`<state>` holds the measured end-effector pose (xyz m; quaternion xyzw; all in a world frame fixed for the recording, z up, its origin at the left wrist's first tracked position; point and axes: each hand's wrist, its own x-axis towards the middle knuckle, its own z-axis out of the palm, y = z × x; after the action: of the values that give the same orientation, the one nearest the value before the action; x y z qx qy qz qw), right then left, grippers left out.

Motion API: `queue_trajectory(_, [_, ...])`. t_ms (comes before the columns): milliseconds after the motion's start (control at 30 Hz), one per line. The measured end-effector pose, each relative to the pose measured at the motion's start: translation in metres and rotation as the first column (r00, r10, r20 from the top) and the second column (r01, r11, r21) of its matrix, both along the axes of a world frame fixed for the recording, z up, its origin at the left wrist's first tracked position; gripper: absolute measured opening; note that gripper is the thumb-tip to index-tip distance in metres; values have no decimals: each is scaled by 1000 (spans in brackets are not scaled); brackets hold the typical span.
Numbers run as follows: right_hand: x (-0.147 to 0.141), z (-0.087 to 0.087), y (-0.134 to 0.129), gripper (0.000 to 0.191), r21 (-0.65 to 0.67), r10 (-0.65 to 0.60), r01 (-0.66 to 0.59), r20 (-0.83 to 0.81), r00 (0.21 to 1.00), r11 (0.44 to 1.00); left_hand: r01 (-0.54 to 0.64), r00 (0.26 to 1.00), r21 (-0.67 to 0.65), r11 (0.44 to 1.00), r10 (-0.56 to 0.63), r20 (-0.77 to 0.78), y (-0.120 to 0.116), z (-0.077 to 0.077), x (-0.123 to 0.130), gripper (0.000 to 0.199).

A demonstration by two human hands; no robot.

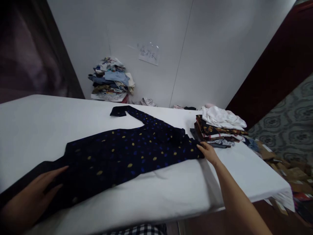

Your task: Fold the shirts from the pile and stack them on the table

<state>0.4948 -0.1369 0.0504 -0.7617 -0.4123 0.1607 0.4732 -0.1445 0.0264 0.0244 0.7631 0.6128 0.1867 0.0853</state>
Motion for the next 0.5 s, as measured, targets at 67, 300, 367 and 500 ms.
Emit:
queue_trajectory(67, [0, -9, -18, 50, -120, -27, 31, 31, 999, 992, -4, 998, -87, 996, 9, 56, -14, 7, 6, 61])
queue_trajectory(300, [-3, -20, -17, 50, -219, -159, 176, 91, 983, 960, -181, 974, -309, 934, 214, 76, -27, 44, 25, 80])
queue_trajectory(367, [-2, -20, -9, 44, -256, -169, 191, 104, 980, 948, -157, 972, -307, 939, 201, 119, -26, 55, 29, 67])
queue_trajectory(500, [-4, -21, -1, 38, -123, -202, 209, 73, 977, 970, -197, 947, -76, 977, 210, 245, -21, 73, 31, 43])
